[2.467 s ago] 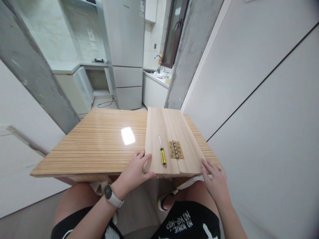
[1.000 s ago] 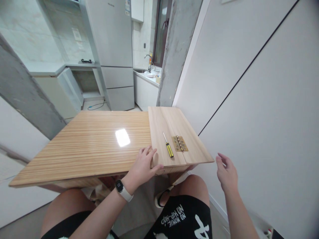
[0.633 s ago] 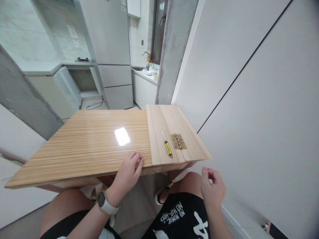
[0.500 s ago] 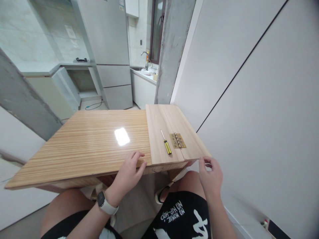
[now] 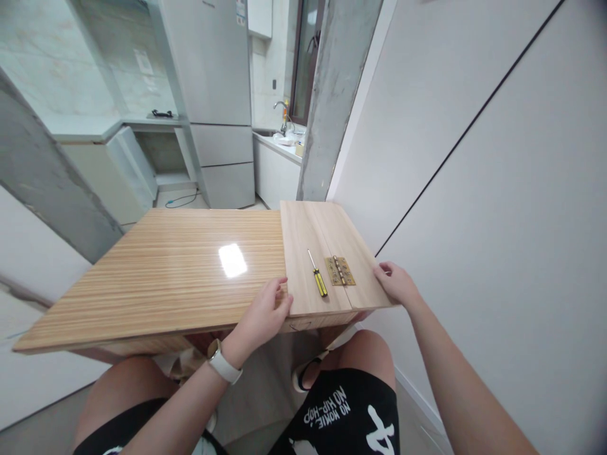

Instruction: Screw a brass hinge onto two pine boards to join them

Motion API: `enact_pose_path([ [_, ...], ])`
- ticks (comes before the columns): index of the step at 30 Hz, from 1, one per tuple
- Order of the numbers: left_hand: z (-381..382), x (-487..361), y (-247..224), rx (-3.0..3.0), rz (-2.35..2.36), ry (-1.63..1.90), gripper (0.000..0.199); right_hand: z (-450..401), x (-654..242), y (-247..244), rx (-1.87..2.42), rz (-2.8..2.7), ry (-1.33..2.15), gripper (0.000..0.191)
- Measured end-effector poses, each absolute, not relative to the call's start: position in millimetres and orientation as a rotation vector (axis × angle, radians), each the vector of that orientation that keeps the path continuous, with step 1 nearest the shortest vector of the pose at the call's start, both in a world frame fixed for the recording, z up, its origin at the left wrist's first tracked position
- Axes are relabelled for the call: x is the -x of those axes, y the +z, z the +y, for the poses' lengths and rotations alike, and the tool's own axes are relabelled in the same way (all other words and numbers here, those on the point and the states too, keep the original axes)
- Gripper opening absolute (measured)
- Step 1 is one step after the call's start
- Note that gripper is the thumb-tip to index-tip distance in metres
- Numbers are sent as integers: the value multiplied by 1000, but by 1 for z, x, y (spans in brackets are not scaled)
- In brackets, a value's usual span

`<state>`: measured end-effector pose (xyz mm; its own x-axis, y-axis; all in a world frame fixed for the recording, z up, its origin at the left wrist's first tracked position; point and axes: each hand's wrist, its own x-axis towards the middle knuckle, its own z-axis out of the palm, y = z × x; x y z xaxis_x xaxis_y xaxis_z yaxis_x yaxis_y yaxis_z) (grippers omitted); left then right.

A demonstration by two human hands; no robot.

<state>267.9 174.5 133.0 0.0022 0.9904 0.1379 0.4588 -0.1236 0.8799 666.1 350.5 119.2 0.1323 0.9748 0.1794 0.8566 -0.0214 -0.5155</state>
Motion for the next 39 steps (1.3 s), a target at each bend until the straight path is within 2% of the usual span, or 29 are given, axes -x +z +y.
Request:
enact_pose_path([
  [5,185,-289,135,-1729,1565,1094,40,351,-666,111,1918,-1772,332,52],
  [11,158,-328,135,-1929,1728,937,48,362,-678,112,1944,-1733,421,56],
  [17,162,-327,136,-1757,1779,990,45,367,-681,110,1955,-1745,473,46],
  [22,178,-314,137,-1633,1719,1080,41,371,-680,112,1977,-1731,453,61],
  [29,202,-302,123,-1384,1601,1200,41,370,-677,116,1911,-1727,558,48],
  [39,213,-297,116,-1240,1499,1247,43,375,-673,110,1909,-1649,545,49],
])
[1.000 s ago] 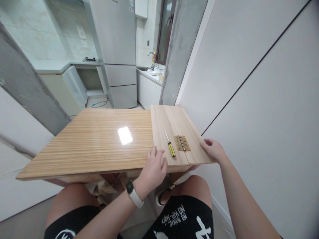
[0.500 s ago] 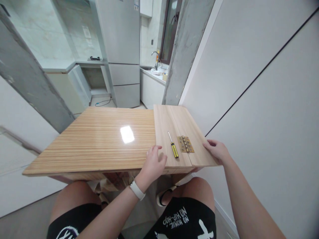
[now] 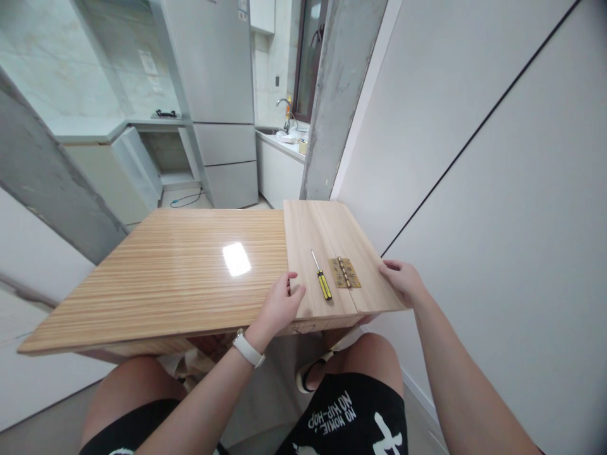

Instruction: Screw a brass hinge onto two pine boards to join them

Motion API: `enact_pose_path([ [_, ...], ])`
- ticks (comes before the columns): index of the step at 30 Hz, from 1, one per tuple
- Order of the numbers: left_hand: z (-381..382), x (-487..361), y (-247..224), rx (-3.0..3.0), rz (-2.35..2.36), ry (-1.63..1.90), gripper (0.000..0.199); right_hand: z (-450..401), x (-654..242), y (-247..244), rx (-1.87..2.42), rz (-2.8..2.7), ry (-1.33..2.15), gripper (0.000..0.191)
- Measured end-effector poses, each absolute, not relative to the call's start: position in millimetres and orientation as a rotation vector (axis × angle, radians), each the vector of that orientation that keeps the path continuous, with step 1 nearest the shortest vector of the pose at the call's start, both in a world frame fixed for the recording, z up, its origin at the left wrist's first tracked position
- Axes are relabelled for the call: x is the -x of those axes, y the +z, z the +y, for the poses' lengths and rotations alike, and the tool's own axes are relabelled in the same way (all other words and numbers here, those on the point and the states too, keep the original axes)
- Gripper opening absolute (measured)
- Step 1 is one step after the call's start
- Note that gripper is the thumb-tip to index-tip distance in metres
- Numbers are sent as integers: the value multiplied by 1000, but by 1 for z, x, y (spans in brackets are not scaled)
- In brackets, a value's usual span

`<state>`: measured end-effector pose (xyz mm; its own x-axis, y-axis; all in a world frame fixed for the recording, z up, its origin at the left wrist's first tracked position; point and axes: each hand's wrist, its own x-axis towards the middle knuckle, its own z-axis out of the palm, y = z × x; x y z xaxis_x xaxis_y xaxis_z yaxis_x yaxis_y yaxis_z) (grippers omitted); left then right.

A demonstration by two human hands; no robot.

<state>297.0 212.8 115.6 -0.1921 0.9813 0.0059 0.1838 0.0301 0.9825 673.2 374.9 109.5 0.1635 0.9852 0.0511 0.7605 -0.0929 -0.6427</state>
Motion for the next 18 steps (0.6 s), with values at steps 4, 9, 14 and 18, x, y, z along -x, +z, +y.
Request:
enact_pose_path([
  [4,212,-296,113,-1238,1480,1244,44,373,-676,110,1913,-1676,553,50],
  [9,209,-293,111,-1213,1439,1238,46,370,-674,108,1918,-1712,528,53],
  [14,208,-291,115,-1274,1466,1221,45,369,-671,107,1932,-1664,502,50],
  [18,209,-292,124,-1229,1505,1221,42,370,-672,110,1907,-1622,575,41],
])
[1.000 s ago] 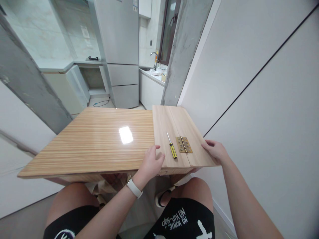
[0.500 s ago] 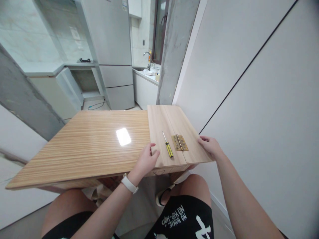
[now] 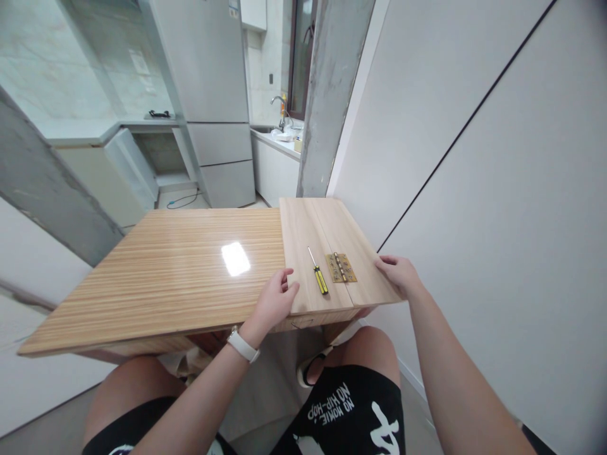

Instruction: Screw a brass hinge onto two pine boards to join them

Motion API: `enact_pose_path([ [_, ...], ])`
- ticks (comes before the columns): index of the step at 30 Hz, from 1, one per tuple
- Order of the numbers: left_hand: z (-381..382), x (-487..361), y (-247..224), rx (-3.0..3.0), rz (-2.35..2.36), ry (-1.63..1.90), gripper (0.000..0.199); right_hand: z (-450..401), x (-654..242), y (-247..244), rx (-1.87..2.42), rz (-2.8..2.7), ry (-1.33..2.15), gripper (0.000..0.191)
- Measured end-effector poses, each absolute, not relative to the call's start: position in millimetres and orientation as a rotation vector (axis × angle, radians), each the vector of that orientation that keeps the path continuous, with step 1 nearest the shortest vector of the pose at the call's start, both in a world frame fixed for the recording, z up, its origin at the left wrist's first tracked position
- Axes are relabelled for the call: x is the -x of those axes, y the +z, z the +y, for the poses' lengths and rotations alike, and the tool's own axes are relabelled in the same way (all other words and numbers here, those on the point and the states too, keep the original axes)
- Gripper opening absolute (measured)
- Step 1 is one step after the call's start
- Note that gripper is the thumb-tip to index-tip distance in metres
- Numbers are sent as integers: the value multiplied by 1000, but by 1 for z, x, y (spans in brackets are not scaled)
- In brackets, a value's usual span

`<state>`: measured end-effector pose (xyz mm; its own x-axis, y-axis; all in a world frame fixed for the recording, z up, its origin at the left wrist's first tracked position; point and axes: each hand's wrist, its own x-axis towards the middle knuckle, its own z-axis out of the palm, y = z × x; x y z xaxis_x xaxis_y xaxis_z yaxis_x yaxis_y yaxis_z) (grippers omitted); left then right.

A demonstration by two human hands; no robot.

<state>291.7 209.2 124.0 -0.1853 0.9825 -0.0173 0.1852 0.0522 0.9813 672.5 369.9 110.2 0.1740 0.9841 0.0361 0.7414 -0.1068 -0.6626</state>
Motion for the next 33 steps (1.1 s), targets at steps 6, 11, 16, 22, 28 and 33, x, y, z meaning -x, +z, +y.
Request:
enact_pose_path([
  [6,210,-293,125,-1243,1511,1232,41,372,-673,112,1866,-1623,618,42],
  [11,209,-286,127,-1255,1580,1229,40,368,-665,113,1846,-1675,593,41],
  [16,198,-270,132,-1215,1594,1217,41,360,-645,115,1823,-1768,546,41],
  [22,177,-229,129,-1228,1712,1252,48,343,-598,116,1711,-1926,541,36],
  [28,154,-177,125,-1179,1795,1277,57,323,-539,120,1646,-2007,548,37],
  [33,137,-143,120,-1127,1844,1323,61,314,-500,122,1587,-2050,555,34],
])
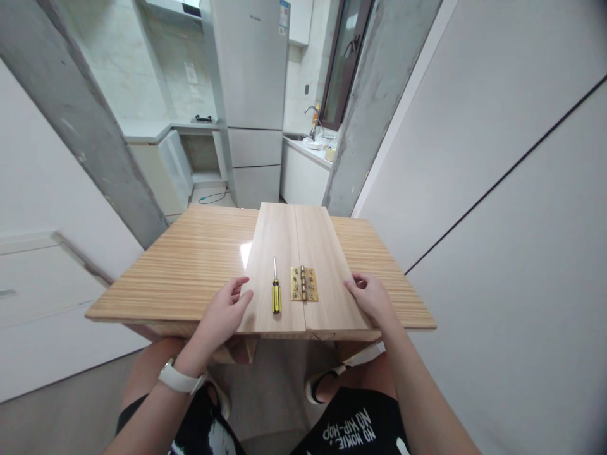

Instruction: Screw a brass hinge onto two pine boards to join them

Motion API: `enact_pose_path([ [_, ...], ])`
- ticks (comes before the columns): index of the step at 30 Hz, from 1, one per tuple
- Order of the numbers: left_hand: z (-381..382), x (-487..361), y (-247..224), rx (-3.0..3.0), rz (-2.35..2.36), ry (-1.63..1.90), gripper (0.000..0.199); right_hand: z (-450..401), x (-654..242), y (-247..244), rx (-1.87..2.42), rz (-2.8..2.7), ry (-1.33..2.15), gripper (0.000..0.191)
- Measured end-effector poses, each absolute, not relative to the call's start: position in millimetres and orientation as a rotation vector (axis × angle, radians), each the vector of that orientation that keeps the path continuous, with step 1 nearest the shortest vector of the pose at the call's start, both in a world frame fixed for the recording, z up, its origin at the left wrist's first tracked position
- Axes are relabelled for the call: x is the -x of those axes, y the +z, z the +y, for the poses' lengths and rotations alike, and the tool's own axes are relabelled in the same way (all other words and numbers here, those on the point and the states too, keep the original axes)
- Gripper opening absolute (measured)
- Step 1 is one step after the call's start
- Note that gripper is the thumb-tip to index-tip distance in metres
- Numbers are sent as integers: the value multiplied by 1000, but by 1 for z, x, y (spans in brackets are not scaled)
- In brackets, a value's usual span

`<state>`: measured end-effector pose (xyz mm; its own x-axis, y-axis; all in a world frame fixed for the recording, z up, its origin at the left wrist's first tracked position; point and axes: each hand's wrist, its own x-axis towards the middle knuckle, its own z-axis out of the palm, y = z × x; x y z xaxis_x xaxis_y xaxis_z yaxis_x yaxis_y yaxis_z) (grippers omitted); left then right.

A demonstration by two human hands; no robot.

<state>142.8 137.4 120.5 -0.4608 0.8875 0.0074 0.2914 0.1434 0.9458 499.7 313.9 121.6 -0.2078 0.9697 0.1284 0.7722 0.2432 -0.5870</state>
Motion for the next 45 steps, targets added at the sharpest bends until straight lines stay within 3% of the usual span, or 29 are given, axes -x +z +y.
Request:
enact_pose_path([
  [8,127,-105,119,-1125,1945,1320,60,304,-451,118,1557,-2067,524,35],
  [14,125,-105,118,-1277,2090,1221,52,295,-440,131,1564,-2049,396,25],
  [17,128,-108,115,-1393,2151,1259,45,263,-412,148,1485,-1980,221,28],
  [21,134,-110,114,-1543,2181,1310,37,200,-345,168,1206,-2179,401,35],
  [26,134,-109,112,-1583,2150,1337,35,158,-280,164,1189,-2456,326,48],
  [30,130,-106,111,-1556,2116,1365,32,160,-259,149,1195,-2488,266,33],
  [33,128,-104,114,-1551,2105,1380,30,168,-259,148,1165,-2470,309,24],
  [45,149,-110,149,-1694,1969,1285,27,236,-375,230,1054,-1696,612,28],
])
